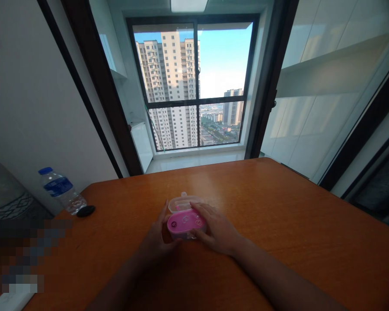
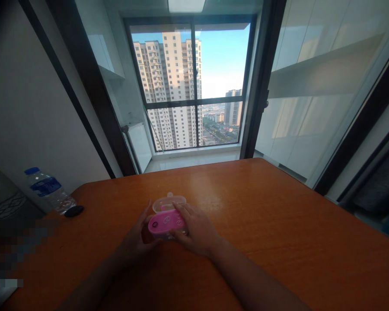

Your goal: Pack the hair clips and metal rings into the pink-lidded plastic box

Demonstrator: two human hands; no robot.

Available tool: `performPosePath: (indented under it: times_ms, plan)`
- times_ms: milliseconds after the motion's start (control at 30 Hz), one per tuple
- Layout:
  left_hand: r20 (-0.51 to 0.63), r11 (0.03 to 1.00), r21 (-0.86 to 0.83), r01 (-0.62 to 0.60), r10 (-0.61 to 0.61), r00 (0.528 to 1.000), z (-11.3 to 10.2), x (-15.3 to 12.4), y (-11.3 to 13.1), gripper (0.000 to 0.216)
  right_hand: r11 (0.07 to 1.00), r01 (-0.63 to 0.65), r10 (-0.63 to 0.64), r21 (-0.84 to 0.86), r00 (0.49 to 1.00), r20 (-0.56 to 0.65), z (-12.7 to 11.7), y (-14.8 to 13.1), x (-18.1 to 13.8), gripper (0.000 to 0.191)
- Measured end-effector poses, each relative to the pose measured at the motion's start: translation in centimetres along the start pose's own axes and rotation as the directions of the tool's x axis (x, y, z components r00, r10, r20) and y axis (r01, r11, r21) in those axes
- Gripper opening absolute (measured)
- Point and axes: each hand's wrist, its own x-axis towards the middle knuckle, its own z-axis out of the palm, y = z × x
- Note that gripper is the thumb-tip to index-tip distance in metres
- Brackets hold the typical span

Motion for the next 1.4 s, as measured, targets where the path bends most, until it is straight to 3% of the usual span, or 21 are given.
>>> performPosePath:
  times_ms: [267,800,1067,1400]
  plan:
    - [-0.042,0.987,0.158,-0.009,0.016,0.999,-0.4,0.3,-0.7,0.079,1.0,0.013,-0.013,-0.001,1.0,-0.027,0.1,0.1,-0.1,0.066]
    - [-0.044,0.958,0.279,-0.067,0.082,0.996,-0.3,-0.2,-0.9,0.079,0.992,-0.04,0.052,0.122,0.994,-0.096,0.4,-0.6,-0.3,0.059]
    - [-0.042,0.967,0.248,-0.058,0.07,0.997,-0.3,-0.3,-1.0,0.082,0.988,-0.035,0.055,0.151,0.99,-0.126,0.5,-0.7,-0.2,0.051]
    - [-0.025,0.983,0.158,-0.091,0.096,0.995,-0.7,-0.1,-1.1,0.075,0.993,0.05,-0.034,0.106,0.988,-0.149,0.6,-1.2,-0.2,0.056]
